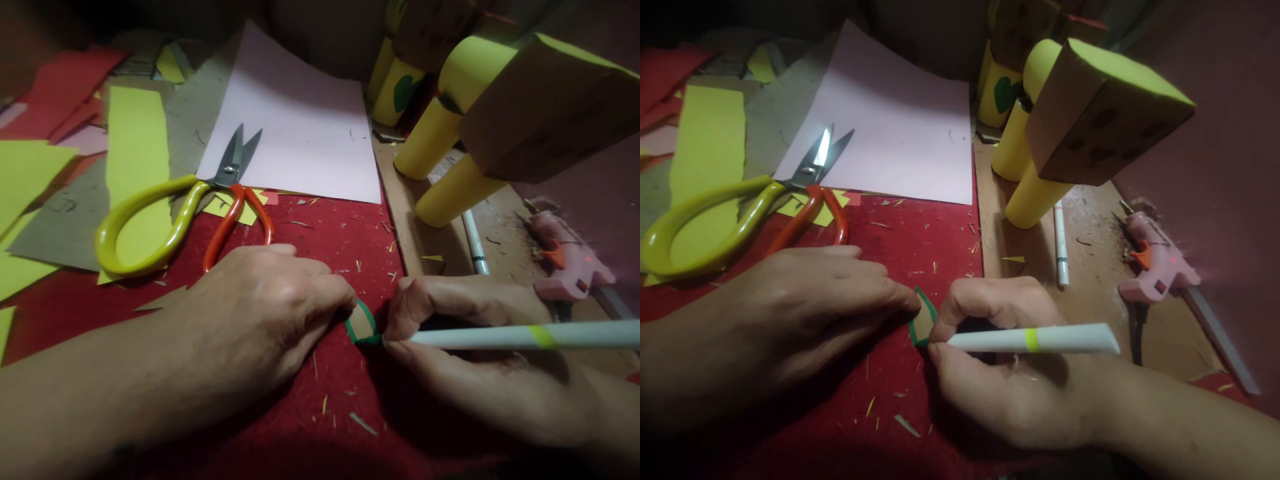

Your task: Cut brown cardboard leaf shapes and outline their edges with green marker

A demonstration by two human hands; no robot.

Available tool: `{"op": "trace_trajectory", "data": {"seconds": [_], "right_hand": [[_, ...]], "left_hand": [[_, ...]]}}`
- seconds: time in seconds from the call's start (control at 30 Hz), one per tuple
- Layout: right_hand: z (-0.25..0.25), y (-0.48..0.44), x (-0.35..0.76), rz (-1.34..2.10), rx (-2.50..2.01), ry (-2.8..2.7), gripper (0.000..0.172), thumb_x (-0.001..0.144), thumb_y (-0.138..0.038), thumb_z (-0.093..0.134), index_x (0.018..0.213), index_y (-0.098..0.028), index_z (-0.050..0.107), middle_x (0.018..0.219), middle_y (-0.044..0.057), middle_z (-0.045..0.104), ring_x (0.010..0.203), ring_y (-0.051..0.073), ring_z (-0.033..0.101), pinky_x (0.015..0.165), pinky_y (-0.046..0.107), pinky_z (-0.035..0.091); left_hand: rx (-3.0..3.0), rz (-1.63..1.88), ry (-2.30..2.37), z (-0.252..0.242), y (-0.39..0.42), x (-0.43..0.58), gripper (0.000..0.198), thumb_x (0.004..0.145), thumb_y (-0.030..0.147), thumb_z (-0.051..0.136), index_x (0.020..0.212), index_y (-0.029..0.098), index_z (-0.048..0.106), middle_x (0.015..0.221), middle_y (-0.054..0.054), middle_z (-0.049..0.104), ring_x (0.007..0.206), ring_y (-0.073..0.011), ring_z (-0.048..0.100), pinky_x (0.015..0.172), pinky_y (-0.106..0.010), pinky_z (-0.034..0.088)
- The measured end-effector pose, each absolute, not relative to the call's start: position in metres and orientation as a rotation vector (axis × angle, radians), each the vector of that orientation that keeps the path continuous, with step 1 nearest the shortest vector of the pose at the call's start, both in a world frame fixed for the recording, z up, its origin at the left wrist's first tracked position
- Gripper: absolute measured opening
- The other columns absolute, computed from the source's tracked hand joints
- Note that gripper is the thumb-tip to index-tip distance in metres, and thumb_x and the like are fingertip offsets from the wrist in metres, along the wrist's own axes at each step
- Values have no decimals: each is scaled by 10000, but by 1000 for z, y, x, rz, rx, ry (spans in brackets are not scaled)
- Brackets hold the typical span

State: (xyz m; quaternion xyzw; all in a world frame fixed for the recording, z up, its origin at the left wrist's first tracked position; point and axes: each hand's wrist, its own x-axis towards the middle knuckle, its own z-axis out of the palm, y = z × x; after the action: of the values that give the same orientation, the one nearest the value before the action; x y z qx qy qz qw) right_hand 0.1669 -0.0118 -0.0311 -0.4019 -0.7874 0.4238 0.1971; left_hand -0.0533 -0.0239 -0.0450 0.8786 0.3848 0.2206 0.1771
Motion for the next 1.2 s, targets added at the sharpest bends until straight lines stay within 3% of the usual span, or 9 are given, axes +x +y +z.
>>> {"op": "trace_trajectory", "data": {"seconds": [0.3, 0.43, 0.6, 0.8, 1.03, 1.2], "right_hand": [[-29, -10, 162, 1450, -1316, -1690, 169, 612, -224, 699, 504, -217, 568, 478, 24, 585, 373, 139, 504, 301, 211, 365], [-31, -10, 162, 1471, -1268, -1660, 156, 646, -216, 687, 546, -226, 567, 518, 13, 592, 385, 138, 512, 307, 212, 369], [-33, -11, 167, 1261, -1199, -1919, 153, 708, -190, 671, 588, -224, 583, 535, -3, 601, 432, 119, 506, 365, 201, 391], [-34, -13, 168, 1387, -1208, -1709, 128, 692, -182, 669, 603, -236, 595, 549, -4, 591, 402, 133, 511, 327, 212, 367], [-33, -10, 166, 1370, -1243, -1699, 142, 659, -181, 674, 563, -236, 585, 556, -6, 589, 415, 133, 513, 341, 219, 380], [-35, -11, 167, 1317, -1235, -1769, 121, 712, -196, 673, 623, -228, 597, 594, -1, 610, 428, 121, 515, 345, 202, 381]], "left_hand": [[2487, 634, 1119, -45, -25, -51, 171, 808, 105, 550, 739, 212, 665, 608, 46, 604, 535, -140, 489, 556, -296, 319], [2489, 635, 1108, -45, -25, -52, 171, 813, 109, 548, 744, 215, 664, 605, 46, 601, 535, -140, 487, 552, -292, 316], [2504, 610, 1123, -45, -24, -51, 191, 821, 105, 530, 755, 212, 673, 614, 40, 614, 543, -147, 490, 565, -297, 332], [2475, 592, 1140, -44, -26, -52, 239, 857, 123, 485, 844, 213, 707, 665, 31, 656, 591, -152, 540, 577, -291, 385], [2198, 943, 1201, -39, -27, -53, 163, 872, 161, 547, 906, 259, 672, 767, 101, 714, 618, -47, 626, 556, -132, 448], [2071, 1104, 1489, -37, -28, -57, 177, 826, 151, 612, 885, 303, 681, 585, 153, 660, 498, -45, 585, 484, -140, 436]]}}
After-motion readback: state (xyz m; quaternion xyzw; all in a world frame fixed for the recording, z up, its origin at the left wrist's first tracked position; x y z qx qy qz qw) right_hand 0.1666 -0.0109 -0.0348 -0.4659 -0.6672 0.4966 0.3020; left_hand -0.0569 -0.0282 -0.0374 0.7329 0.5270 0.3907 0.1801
